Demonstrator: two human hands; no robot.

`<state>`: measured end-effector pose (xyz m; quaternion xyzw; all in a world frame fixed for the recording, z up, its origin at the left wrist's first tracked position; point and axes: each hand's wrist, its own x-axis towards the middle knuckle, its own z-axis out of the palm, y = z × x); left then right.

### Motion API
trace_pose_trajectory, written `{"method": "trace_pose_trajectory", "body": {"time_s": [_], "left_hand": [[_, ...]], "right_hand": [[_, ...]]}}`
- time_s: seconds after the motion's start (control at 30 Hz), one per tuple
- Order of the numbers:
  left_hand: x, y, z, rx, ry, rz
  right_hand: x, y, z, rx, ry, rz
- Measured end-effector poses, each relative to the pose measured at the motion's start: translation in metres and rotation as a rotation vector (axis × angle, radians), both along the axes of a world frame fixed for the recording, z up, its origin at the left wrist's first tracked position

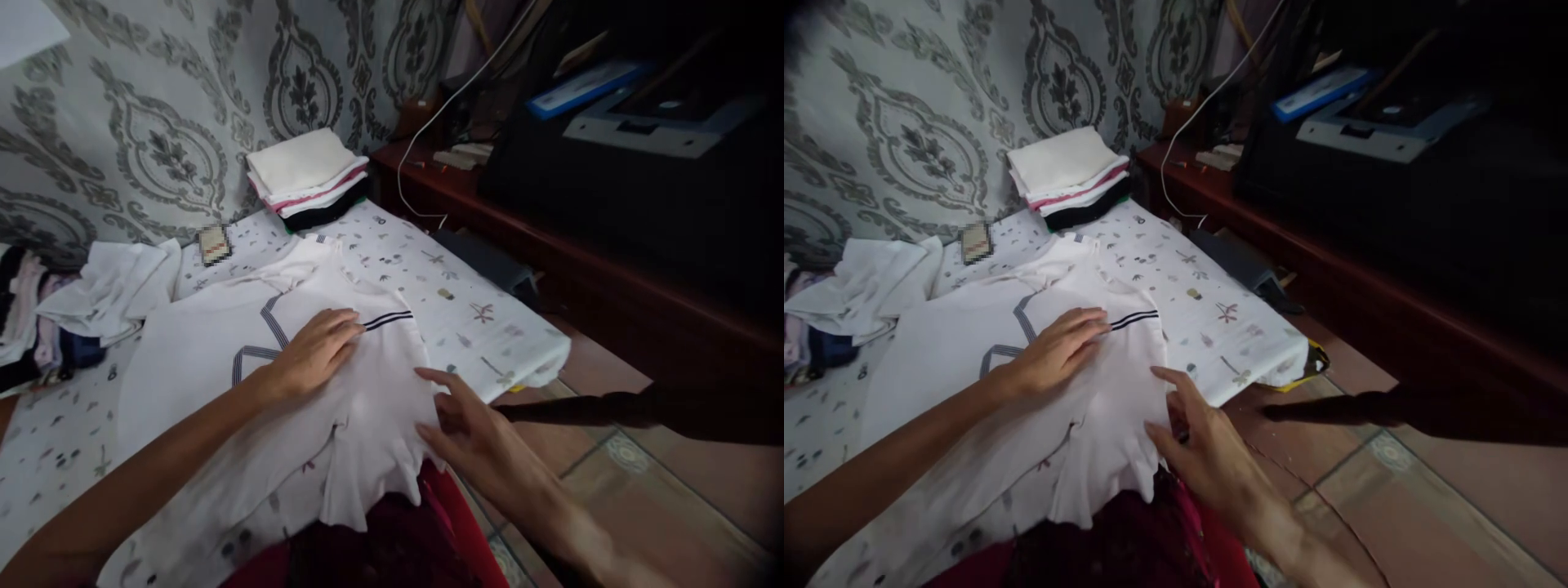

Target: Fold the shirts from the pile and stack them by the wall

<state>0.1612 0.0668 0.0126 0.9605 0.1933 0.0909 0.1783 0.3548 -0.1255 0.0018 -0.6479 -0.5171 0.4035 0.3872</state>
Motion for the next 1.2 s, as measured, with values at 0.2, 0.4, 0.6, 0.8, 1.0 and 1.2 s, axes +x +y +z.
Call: {"method": "trace_pose_trajectory", "body": {"time_s": [0.2, 0.4, 0.6, 0.8, 1.0, 1.2], "left_hand": [[-0.003, -0.017, -0.021, -0.014, 0.067, -0.043], [-0.002, -0.033, -0.021, -0.031, 0.09, -0.053], [-0.014, -0.051, -0.019, 0.034, 0.105, -0.096], [-0.005, -0.041, -0.007, 0.016, 0.055, -0.128], [0.034, -0.019, -0.012, 0.03, 0.034, -0.032], [0.034, 0.001, -0.024, 0.139, 0.008, -0.093]], "right_hand": [[-0.02, -0.048, -0.008, -0.069, 0.092, -0.096], [-0.01, -0.063, -0.022, -0.097, 0.118, -0.261], [0.019, -0.054, -0.021, -0.067, -0.145, 0.09], [0.051, 0.034, 0.014, 0.118, -0.449, 0.067], [0.047, 0.139, 0.013, 0.022, -0.745, -0.035], [0.052, 0.151, 0.002, 0.007, -0.839, -0.058]]}}
